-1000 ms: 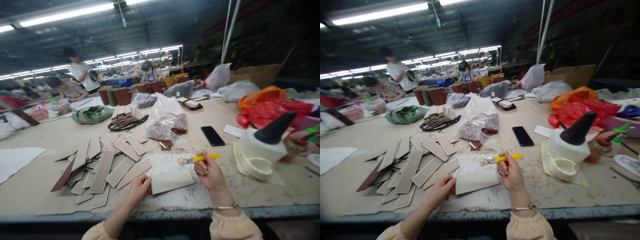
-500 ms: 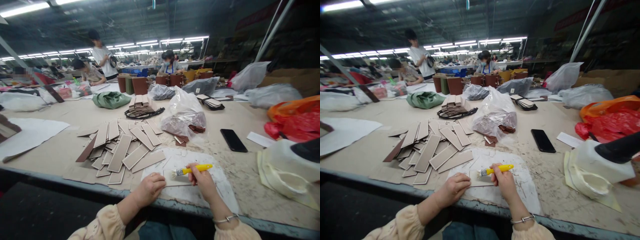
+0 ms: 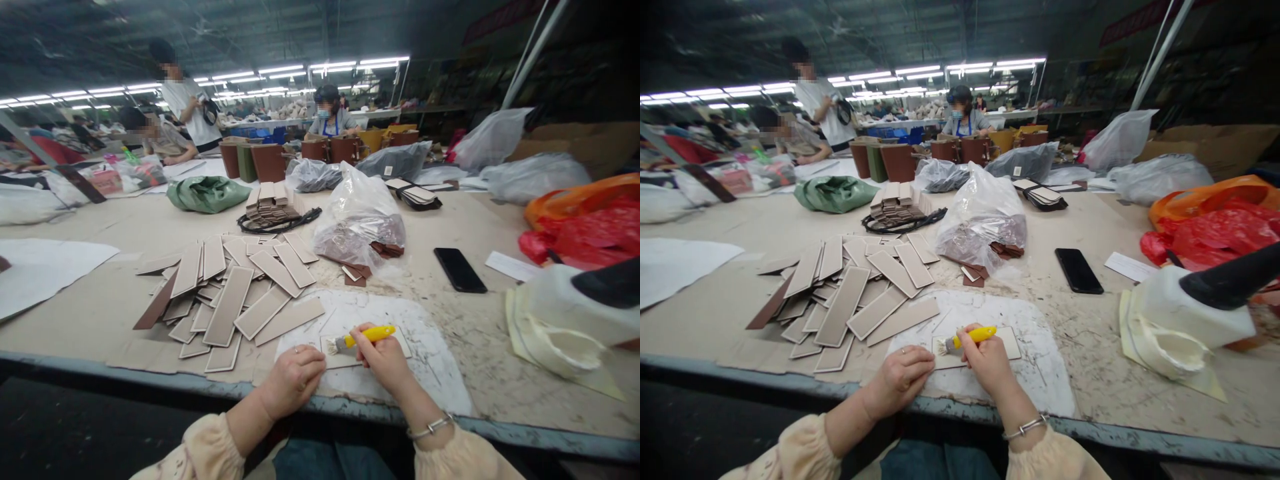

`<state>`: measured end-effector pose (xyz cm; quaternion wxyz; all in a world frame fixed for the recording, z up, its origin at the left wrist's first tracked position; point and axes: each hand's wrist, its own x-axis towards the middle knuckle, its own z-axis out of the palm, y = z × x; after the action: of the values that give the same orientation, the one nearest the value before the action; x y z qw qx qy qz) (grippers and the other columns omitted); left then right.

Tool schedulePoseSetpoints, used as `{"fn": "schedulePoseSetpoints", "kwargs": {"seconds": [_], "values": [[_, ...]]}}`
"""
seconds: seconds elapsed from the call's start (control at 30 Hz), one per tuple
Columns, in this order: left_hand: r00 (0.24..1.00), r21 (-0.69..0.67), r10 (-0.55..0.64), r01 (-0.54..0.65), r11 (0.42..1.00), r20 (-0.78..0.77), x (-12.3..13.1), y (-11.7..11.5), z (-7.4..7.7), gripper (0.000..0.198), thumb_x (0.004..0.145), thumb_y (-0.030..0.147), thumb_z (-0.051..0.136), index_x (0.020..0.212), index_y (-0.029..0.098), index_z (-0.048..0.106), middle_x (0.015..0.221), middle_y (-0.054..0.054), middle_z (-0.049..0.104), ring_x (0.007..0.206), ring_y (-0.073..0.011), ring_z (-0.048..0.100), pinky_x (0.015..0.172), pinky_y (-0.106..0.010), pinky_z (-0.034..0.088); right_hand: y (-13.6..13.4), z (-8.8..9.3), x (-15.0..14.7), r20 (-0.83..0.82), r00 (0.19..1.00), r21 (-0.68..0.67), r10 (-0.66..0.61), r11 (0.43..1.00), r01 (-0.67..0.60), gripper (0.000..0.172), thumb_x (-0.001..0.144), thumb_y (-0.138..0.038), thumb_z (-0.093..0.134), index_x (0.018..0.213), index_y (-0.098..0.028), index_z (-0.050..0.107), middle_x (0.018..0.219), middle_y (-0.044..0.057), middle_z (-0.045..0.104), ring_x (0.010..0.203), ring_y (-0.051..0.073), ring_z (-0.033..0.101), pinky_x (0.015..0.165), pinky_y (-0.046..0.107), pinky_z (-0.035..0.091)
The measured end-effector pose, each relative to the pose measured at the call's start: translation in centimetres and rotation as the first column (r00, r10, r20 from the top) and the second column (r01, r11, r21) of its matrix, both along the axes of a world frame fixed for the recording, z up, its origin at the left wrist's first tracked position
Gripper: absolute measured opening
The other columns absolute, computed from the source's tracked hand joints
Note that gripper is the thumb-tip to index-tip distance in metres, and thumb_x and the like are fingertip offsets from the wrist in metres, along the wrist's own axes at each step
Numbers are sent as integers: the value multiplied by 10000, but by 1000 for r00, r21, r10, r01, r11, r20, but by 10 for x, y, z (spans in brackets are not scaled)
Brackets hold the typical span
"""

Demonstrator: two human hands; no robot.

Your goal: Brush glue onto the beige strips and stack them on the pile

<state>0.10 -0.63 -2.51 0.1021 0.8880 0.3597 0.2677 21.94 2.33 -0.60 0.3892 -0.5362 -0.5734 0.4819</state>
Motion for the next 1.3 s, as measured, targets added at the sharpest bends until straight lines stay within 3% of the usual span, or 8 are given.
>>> {"fn": "schedulePoseSetpoints", "kwargs": {"seconds": [0.33, 0.67, 0.77, 0.87, 1.0, 1.13, 1.3], "values": [[1000, -33, -24, 24, 999, 10, 1, 2, 2, 164, 861, 88, 495, 863, 170, 637, 917, -59, 666, 894, -180, 590, 872, -351, 491, -3, 6, 51, 275, 947, 208, -164, 972, 108, 322, 886, -501, 480, 775, -225, 605, 517, -20, 580, 520, 178, 588, 577, 290, 426], [999, 1, -30, 30, 1000, 43, 3, 2, 5, 182, 869, 89, 494, 879, 178, 653, 908, -60, 682, 889, -166, 609, 882, -338, 504, -9, 6, 97, 494, 797, 402, -348, 904, 145, 349, 893, -508, 438, 791, -223, 611, 621, 33, 641, 612, 228, 628, 592, 324, 421], [998, 7, -34, 34, 999, 49, 3, 2, 6, 180, 861, 84, 499, 874, 174, 655, 899, -61, 684, 896, -167, 615, 875, -331, 514, -14, 13, 88, 403, 837, 403, -371, 893, 201, 325, 894, -494, 467, 770, -225, 601, 614, 26, 628, 595, 209, 608, 580, 312, 418], [998, 8, -31, 31, 1000, 56, 3, 1, 6, 186, 855, 84, 500, 878, 177, 659, 905, -62, 689, 911, -166, 624, 883, -328, 522, -17, 17, 64, 155, 943, 244, -295, 936, 253, 308, 903, -493, 497, 777, -224, 575, 501, -29, 531, 466, 151, 521, 518, 278, 410], [998, 8, -26, 26, 1000, 64, 3, 0, 5, 204, 868, 99, 485, 890, 182, 670, 908, -70, 694, 930, -175, 634, 875, -335, 533, -17, 9, 22, -75, 992, 40, -102, 994, 105, 340, 873, -549, 534, 815, -216, 572, 499, -36, 540, 420, 130, 497, 431, 243, 393], [999, -9, -22, 23, 1000, 47, 2, 1, 3, 190, 873, 104, 494, 894, 175, 669, 901, -71, 693, 928, -184, 633, 859, -337, 534, -14, -1, 2, -41, 999, 19, -15, 1000, 16, 330, 873, -541, 530, 826, -217, 576, 495, -34, 559, 408, 135, 511, 432, 243, 403], [998, -17, -35, 36, 999, 46, 1, 2, 1, 194, 868, 107, 494, 885, 183, 671, 902, -67, 693, 932, -176, 627, 870, -339, 531, -12, 1, 19, 124, 992, 106, -15, 994, 1, 271, 894, -470, 514, 809, -227, 597, 495, -36, 559, 438, 146, 530, 485, 261, 407]]}}
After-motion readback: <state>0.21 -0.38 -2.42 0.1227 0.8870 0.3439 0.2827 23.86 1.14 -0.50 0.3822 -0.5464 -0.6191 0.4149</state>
